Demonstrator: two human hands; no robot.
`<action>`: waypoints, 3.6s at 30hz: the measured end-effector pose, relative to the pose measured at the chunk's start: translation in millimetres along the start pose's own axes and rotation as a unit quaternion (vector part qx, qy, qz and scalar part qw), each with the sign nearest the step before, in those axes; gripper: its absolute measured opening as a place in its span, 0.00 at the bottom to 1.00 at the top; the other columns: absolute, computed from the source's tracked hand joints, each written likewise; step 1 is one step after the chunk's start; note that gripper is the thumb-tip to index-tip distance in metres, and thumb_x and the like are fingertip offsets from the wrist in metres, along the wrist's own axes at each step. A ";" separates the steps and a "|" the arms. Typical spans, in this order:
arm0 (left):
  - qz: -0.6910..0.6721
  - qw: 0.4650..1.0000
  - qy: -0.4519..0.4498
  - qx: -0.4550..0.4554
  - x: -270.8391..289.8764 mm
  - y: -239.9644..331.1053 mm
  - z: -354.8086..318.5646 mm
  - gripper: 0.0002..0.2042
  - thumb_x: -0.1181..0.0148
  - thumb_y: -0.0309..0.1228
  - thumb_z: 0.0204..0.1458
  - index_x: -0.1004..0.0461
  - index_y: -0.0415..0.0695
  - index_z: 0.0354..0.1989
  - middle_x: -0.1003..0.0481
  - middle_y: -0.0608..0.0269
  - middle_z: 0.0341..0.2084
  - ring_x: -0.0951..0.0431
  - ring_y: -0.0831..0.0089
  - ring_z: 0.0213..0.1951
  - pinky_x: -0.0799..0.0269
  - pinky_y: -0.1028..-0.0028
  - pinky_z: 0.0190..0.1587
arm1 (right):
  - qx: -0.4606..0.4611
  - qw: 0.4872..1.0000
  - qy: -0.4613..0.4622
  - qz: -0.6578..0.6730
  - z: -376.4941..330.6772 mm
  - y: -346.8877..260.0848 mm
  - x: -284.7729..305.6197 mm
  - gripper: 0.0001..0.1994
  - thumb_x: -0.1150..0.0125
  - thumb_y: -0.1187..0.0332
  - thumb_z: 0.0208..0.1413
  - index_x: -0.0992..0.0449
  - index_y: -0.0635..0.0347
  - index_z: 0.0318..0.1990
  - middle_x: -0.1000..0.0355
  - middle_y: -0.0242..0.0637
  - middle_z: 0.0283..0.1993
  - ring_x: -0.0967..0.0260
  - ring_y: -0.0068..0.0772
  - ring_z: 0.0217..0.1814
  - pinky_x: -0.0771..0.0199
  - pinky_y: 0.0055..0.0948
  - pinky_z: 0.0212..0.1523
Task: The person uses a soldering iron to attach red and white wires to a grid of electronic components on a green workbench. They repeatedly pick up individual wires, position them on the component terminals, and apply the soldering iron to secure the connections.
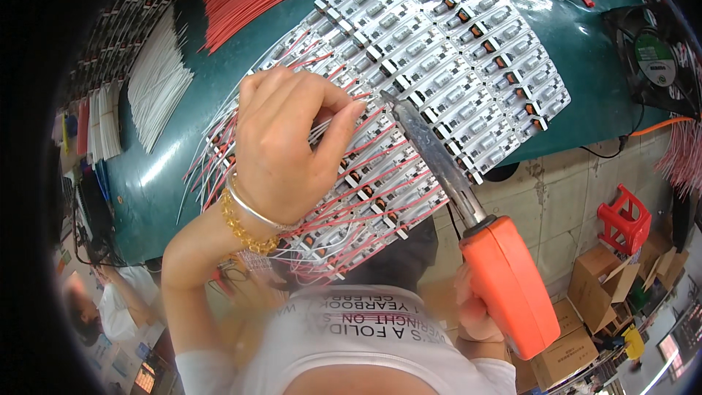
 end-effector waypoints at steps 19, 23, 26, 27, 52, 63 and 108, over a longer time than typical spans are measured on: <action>-0.052 0.998 -0.034 0.006 19.8 -0.5 1.1 0.02 0.38 0.22 0.43 0.26 0.42 0.24 0.28 0.64 0.19 0.29 0.66 0.26 0.38 0.70 0.41 | -0.015 0.999 0.000 0.051 5.2 -11.7 -7.6 0.39 0.45 0.42 0.53 0.41 0.76 0.55 0.43 0.25 0.11 0.48 0.18 0.09 0.44 0.19 0.14; -0.043 0.998 -0.045 0.019 5.3 6.6 1.3 0.04 0.38 0.23 0.43 0.27 0.43 0.22 0.30 0.66 0.19 0.30 0.67 0.28 0.41 0.69 0.41 | -0.030 0.998 -0.006 0.058 1.7 -10.3 -4.0 0.40 0.46 0.41 0.53 0.41 0.76 0.55 0.43 0.26 0.11 0.48 0.19 0.10 0.44 0.19 0.14; -0.033 0.998 -0.052 0.027 -2.8 8.8 0.7 0.05 0.38 0.24 0.43 0.29 0.44 0.20 0.31 0.67 0.18 0.32 0.67 0.29 0.43 0.68 0.40 | -0.026 0.999 -0.011 0.043 0.7 -10.2 -3.8 0.40 0.47 0.41 0.53 0.41 0.76 0.55 0.42 0.26 0.11 0.47 0.19 0.10 0.43 0.20 0.14; -0.031 0.998 -0.054 0.026 -3.6 9.1 1.1 0.06 0.38 0.25 0.42 0.29 0.44 0.20 0.31 0.67 0.18 0.32 0.67 0.29 0.43 0.68 0.40 | -0.027 0.999 -0.014 0.038 1.1 -11.5 -4.8 0.40 0.46 0.41 0.53 0.41 0.76 0.55 0.42 0.25 0.12 0.47 0.19 0.10 0.43 0.20 0.14; -0.025 0.997 -0.068 0.014 -4.5 11.5 4.7 0.07 0.37 0.25 0.41 0.30 0.44 0.18 0.31 0.66 0.16 0.33 0.65 0.26 0.42 0.68 0.37 | 0.007 1.000 -0.007 0.004 -4.8 -12.0 -1.4 0.39 0.44 0.43 0.53 0.41 0.77 0.55 0.43 0.24 0.11 0.47 0.17 0.09 0.43 0.18 0.14; -0.047 0.997 -0.058 -0.010 -8.1 23.2 0.1 0.06 0.36 0.24 0.39 0.28 0.45 0.17 0.30 0.68 0.17 0.32 0.67 0.26 0.42 0.68 0.39 | -0.007 1.000 -0.017 0.023 -9.0 -13.6 3.6 0.36 0.45 0.44 0.53 0.39 0.74 0.50 0.42 0.25 0.12 0.47 0.18 0.09 0.42 0.21 0.15; 0.069 0.987 0.134 0.053 125.7 -98.1 -31.0 0.02 0.38 0.22 0.45 0.24 0.41 0.25 0.24 0.64 0.23 0.27 0.72 0.25 0.33 0.76 0.31 | 0.038 0.995 -0.012 0.091 -4.1 -6.2 7.6 0.35 0.49 0.46 0.57 0.42 0.74 0.56 0.44 0.27 0.11 0.49 0.19 0.09 0.43 0.20 0.15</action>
Point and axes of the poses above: each hand's wrist, its own z-axis towards the middle knuckle, its own x-axis out of the back of the hand, y = z × x, the point moved 6 cm from there along z, towards the middle knuckle
